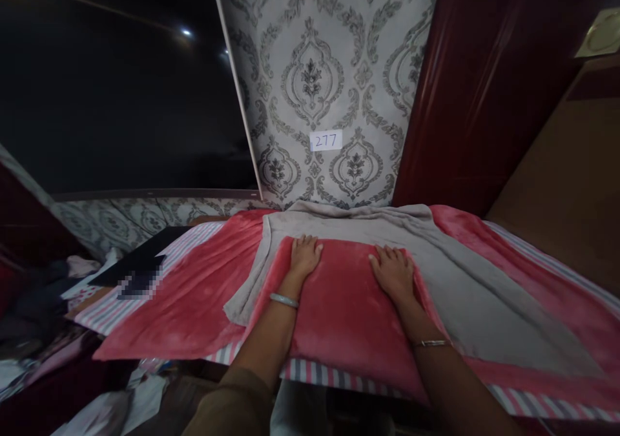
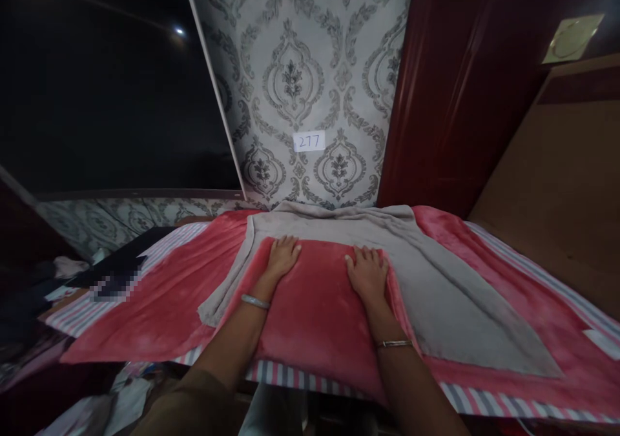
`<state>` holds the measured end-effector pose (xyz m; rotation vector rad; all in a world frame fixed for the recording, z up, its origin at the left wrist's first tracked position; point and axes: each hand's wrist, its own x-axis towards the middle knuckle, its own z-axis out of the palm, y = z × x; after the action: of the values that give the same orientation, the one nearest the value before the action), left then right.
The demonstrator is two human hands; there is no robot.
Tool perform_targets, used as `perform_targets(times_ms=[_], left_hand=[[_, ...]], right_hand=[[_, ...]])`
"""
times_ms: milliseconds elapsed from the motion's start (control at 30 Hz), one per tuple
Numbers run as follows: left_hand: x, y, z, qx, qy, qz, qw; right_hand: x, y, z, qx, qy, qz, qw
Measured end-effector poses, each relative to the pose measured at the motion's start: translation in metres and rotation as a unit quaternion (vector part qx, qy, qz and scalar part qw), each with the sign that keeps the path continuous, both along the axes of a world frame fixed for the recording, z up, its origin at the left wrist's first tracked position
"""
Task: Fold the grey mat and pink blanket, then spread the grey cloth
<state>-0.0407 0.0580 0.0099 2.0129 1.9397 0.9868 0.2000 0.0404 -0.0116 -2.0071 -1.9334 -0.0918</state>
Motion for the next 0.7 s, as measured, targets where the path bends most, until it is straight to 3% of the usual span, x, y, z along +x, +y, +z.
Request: perform_targets(times_ms=[100,233,500,700], left_hand=[[0.007,-0.006,0.003,-0.067,0.131,0.013,0.989],[0.011,-0.009,0.006,-0.087,0.173,0.025,0.981],[-0.008,-0.022,0.018,-0.129,0.244,0.031,0.961],[-0.044,-0.041,0.025,-0.183,0.213,0.028,0.959]], right_hand=[[0.002,0.002,-0.006,0.012,-0.005,0.005,1.0],[0.002,0.005,-0.013,0.011,-0.005,0.004,1.0],[0.006,0.009,-0.006,-0.028,-0.015,0.025,0.999],[0.039,0.001,-0.009,-0.078,0.039,0.05,0.995]])
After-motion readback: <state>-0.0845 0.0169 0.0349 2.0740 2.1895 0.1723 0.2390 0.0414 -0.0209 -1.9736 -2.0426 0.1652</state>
